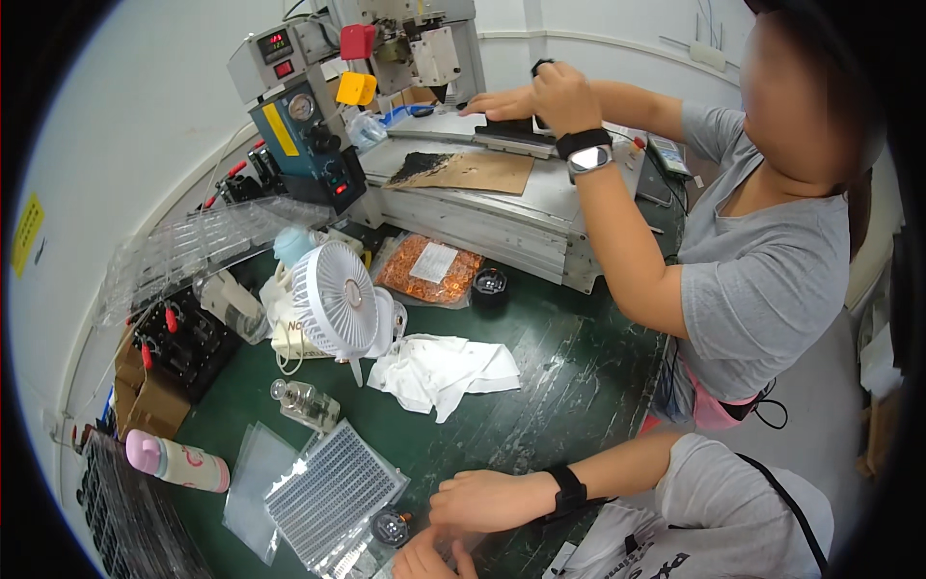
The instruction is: Manually assembling small electronic components and placing them into a storage tray.
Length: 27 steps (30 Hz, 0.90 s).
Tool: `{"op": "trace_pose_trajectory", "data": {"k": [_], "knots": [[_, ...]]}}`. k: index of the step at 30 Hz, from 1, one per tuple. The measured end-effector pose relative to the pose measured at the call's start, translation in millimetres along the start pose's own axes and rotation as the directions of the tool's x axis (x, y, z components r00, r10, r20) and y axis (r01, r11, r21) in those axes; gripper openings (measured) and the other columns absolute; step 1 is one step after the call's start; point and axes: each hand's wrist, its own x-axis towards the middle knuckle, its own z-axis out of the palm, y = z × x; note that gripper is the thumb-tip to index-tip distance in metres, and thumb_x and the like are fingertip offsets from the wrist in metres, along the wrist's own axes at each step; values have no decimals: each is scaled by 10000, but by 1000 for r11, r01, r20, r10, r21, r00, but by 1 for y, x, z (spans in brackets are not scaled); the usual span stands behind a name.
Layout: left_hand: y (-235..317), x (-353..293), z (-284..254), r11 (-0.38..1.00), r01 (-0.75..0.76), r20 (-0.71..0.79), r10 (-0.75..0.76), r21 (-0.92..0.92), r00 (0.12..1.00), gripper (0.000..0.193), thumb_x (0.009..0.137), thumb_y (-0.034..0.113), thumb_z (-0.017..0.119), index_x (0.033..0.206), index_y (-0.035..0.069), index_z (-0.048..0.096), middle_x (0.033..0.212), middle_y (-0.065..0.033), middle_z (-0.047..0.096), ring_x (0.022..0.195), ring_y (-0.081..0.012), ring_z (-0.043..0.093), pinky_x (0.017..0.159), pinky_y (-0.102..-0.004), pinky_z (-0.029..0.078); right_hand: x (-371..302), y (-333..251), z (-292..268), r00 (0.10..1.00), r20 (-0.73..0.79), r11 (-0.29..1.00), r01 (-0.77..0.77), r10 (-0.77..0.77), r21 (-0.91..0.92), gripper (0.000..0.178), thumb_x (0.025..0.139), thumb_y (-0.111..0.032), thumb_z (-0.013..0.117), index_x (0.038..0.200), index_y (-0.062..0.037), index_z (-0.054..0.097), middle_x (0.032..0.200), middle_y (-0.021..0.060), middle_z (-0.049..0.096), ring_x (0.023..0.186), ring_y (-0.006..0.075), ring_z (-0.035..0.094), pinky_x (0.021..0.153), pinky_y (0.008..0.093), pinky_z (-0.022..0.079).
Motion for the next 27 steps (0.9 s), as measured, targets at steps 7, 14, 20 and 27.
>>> {"op": "trace_pose_trajectory", "data": {"k": [7,14,20,27], "knots": [[20,14,-15,919,374,237,-338,-127,911,508,786,4,679,1237,-99,471,993,-237,635,911,-347,636,824,-374,493,0,2,14,969,-192,977,123,-157,-175,140,754,-213,622,824,-93,609,886,56,591,888,239,572,730,340,447],[21,18,-6,958,273,312,-234,-89,921,551,793,7,664,1284,-86,430,1010,-219,642,928,-307,650,841,-355,515,-9,-19,-8,948,-281,975,92,-147,-201,150,811,-181,554,784,-50,621,761,116,619,727,298,611,633,394,483],[3,8,-1,940,322,300,-277,-110,913,576,802,10,648,1316,-72,402,1014,-199,653,936,-272,662,848,-345,536,-10,-22,-6,946,-272,943,85,-178,-320,152,800,-189,565,779,-62,647,759,96,616,740,271,603,613,373,469],[-1,4,-1,934,288,302,-218,-211,928,466,833,0,577,1281,-57,462,1076,-193,621,972,-282,644,837,-327,531,-7,-17,4,947,-264,938,88,-184,-337,168,788,-223,576,778,-72,649,810,95,609,765,277,588,636,368,466]]}}
